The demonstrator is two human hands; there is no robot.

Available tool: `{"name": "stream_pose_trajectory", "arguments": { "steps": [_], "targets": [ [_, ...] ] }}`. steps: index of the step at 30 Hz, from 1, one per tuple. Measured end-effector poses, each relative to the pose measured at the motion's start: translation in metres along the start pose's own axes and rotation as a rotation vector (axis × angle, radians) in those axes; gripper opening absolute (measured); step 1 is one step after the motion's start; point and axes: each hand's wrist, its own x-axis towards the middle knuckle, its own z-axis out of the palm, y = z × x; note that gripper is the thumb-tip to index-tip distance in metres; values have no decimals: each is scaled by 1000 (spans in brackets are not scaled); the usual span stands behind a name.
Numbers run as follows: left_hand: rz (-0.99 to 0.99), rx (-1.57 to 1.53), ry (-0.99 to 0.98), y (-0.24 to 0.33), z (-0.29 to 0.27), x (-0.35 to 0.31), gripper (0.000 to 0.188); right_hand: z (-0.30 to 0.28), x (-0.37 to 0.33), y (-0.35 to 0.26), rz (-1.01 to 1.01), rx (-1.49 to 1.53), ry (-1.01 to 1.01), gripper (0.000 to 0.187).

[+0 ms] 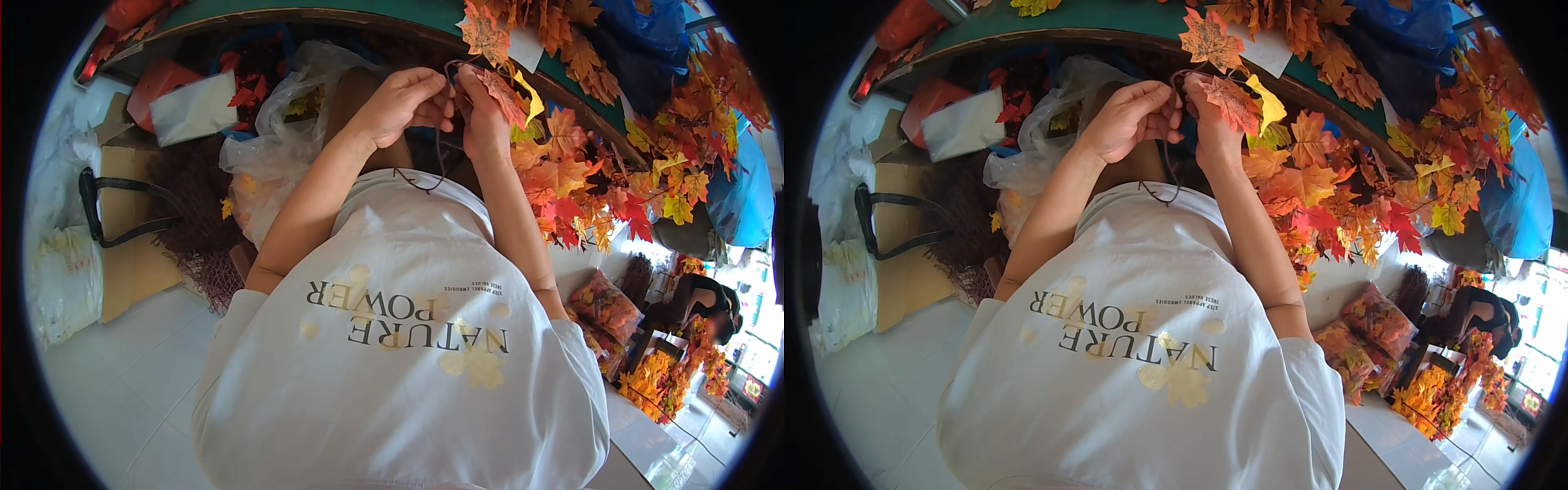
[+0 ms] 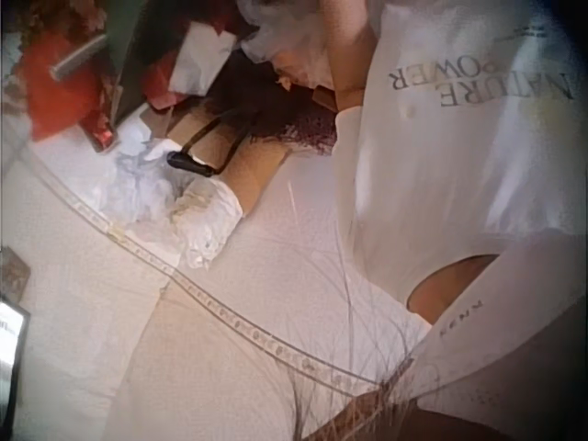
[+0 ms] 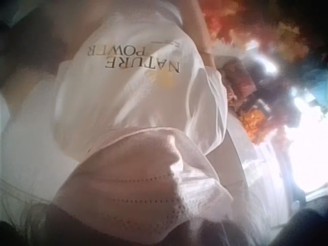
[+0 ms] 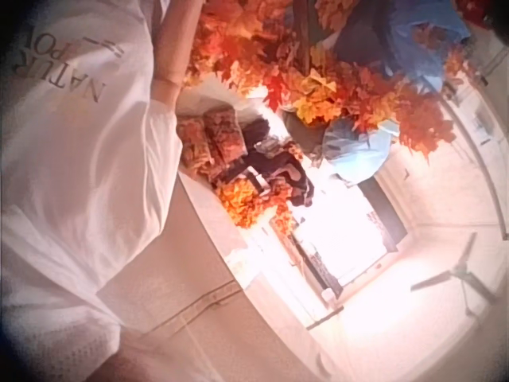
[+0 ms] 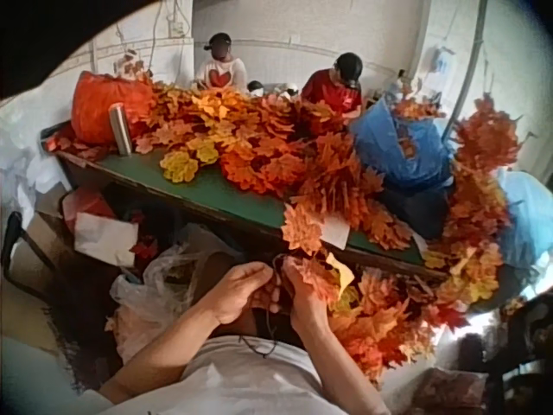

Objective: The person attaches artificial maple leaves onto stems by hand and places the assembled foliage on the table.

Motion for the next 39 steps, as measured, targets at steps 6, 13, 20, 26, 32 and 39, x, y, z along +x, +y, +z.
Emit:
{"name": "stream_pose_trajectory", "arguments": {
  "steps": [6,13,20,26,32,39],
  "targets": [
    [-19,80,27,4,-6,-2,28,-9,-1,-1,21,-16,50,18],
    [31,362,152,7,-7,-3,36,-13,-5,9,-78,-294,-129,23],
    [18,477,392,4,-52,6,37,-9,-44,-12,-19,-639,-747,26],
    [222,1004,556,-2,-104,11,33,-39,-56,-108,372,-800,-1163,22],
    [161,746,676,16,-85,1,31,-178,-52,-100,610,-1134,-457,24],
    [239,325,781,21,-105,-4,30,-228,-72,-37,58,-1258,-218,41]
  ]
}}
